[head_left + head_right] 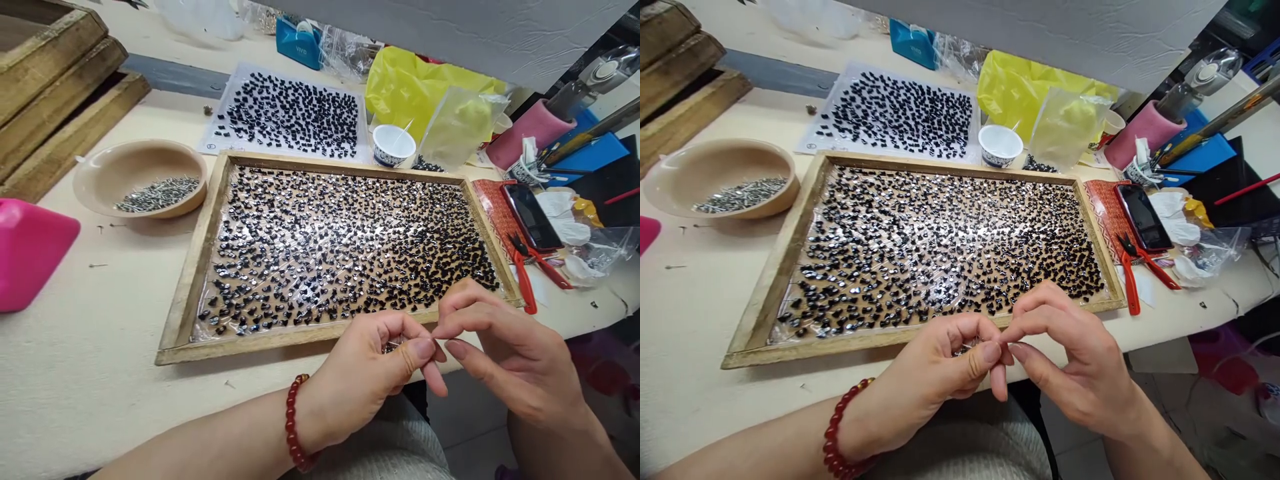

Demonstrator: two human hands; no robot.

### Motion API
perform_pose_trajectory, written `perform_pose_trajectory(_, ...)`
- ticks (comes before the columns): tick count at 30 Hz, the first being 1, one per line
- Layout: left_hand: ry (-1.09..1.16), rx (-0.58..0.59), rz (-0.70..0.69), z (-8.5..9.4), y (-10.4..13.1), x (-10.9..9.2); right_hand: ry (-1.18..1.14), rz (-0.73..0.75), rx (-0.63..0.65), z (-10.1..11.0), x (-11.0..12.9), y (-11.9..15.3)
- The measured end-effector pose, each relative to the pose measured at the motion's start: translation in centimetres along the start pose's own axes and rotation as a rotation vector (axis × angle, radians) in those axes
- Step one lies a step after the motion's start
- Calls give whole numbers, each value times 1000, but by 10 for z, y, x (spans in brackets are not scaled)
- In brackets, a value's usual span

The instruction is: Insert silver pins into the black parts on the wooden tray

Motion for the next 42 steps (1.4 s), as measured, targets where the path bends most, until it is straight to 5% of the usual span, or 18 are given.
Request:
perform_pose_trajectory(16, -48, -20, 45, 1, 1, 7, -90, 43, 119, -14, 17, 10)
perform_pose_trajectory(22, -117, 19, -8, -2, 1, 1, -96, -39, 37, -11, 1, 4)
perform_pose_trajectory(31, -188, 27, -21, 0, -1, -2, -48, -8, 146, -20, -2, -2)
perform_pose_trajectory(42, -209, -96, -8, 10, -3, 1, -178, -169, 163, -22, -16, 4)
Point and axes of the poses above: each hand's wrist, its own y-axis away from the middle knuckle, its own z-axis out of the back of the hand, x = y × z, the point moved 9 cm from there along -y, towards the middle knuckle, and after that the axes turned 9 degrees about -x, right-handed, at the moved point
